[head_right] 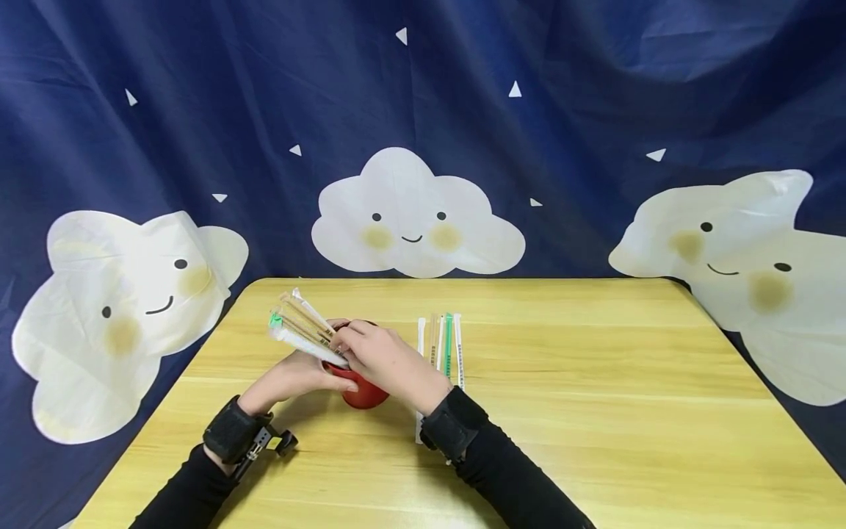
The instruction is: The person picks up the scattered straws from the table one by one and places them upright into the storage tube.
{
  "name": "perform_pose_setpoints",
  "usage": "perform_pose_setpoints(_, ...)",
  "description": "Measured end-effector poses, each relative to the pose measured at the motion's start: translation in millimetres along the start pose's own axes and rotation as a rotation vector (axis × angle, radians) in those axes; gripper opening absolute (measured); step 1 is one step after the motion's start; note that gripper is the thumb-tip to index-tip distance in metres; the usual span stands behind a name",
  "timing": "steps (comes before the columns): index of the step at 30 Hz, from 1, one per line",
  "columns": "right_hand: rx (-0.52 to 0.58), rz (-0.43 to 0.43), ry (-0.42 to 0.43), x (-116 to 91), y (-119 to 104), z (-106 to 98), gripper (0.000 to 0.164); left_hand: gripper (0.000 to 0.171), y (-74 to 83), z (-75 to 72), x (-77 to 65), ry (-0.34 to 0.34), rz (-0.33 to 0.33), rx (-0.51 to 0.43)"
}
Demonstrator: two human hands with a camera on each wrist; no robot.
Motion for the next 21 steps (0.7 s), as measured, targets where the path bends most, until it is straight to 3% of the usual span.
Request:
perform_pose_setpoints(5, 0.015, -0.009, 0.012, -1.4, -1.2, -1.5, 0.018, 0.088, -2.5, -0.8, -2.1, 0.023, -0.015, 0.003)
perform_pose_setpoints(11, 0.054, 0.061, 0.081, -10.8, 8.6, -16.3, 0.021, 0.093, -1.3, -2.2, -2.4, 0.041, 0.003, 0.005)
perform_pose_setpoints(15, 0.051, 0.170, 0.134, -27.9, 27.7, -35.2, 0.022, 0.091, 0.9, -2.1, 0.1, 0.029, 0.018, -0.035)
perform_pose_setpoints(21, -0.036, 0.395, 0.147, -67.6, 63.2, -59.3, 0.020, 0.094, -0.9, -3.6, -0.3, 0.034, -0.039, -0.049)
Point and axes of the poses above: each hand's wrist, its own x-axis towards the middle knuckle, its own z-axis out of the palm, y = z × x, the point moved 8 cm from there along x, towards the middle knuckle, and after that the axes turned 13 degrees about -z, right-handed, at the moved point
